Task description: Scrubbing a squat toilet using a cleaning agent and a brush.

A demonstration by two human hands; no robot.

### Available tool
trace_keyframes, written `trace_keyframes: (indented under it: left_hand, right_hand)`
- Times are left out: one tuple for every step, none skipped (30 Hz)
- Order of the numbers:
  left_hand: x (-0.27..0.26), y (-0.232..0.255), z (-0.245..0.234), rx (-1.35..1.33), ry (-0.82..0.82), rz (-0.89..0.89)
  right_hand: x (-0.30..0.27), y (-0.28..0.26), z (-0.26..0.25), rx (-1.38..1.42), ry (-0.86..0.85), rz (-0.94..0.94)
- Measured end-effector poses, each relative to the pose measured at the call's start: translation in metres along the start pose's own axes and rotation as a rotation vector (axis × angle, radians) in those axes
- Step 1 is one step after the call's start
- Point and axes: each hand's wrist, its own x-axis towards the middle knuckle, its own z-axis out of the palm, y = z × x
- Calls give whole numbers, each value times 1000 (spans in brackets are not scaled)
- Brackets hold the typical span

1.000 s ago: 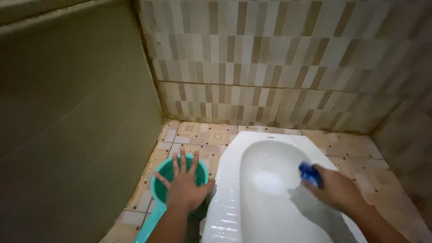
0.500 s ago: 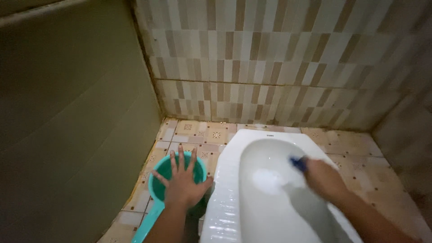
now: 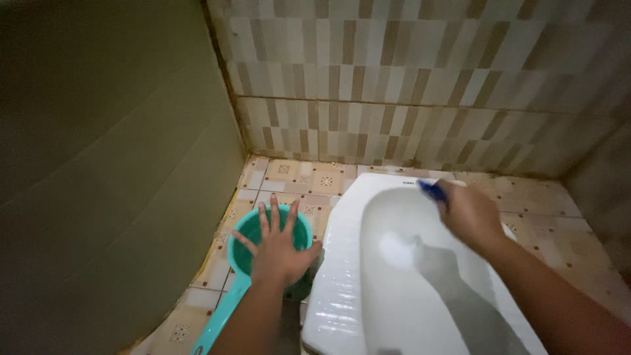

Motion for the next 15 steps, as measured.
trace_keyframes:
  left_hand:
    - [0,1,-1,4,-4,-1]
    - [1,2,-3,18,-34,-21]
    - [1,4,-4,29,-62,-40]
    - [1,0,0,30,-64,-40]
    - [2,-3,3,11,-21,-8]
    - [3,-4,5,-7,21,23]
    - [2,-3,3,-9,27,28]
    - [1,-1,0,-17,8,15]
    - [-1,-1,-1,-18,-17,3]
    - [1,-1,1,-14,-17,7]
    - [2,-2,3,0,-8,1]
    - [2,-3,5,14,0,-5]
    - [2,-3,5,14,-2,-2]
    - [3,-4,5,31,-16,-11]
    - [4,-2,4,42,-26,-19]
  right_hand:
    - [8,10,5,3,-5,2]
    - [16,19,9,121,17,174]
    - [24,30,12,235,40,346]
    - [17,33,20,235,38,347]
    - [13,37,26,141,192,96]
    - [9,41,30,45,338,-159]
    - [2,22,18,42,345,-158]
    - [-5,4,6,52,222,-205]
    - [-15,-14,-3,67,94,-247]
    - [-6,-9,-2,69,96,-242]
    - [1,-4,1,113,32,13]
    - [8,1,4,155,-36,268]
    - [3,-2,-3,155,-36,271]
    - [-2,-5,-11,169,0,209]
    - [-5,-8,-22,179,40,143]
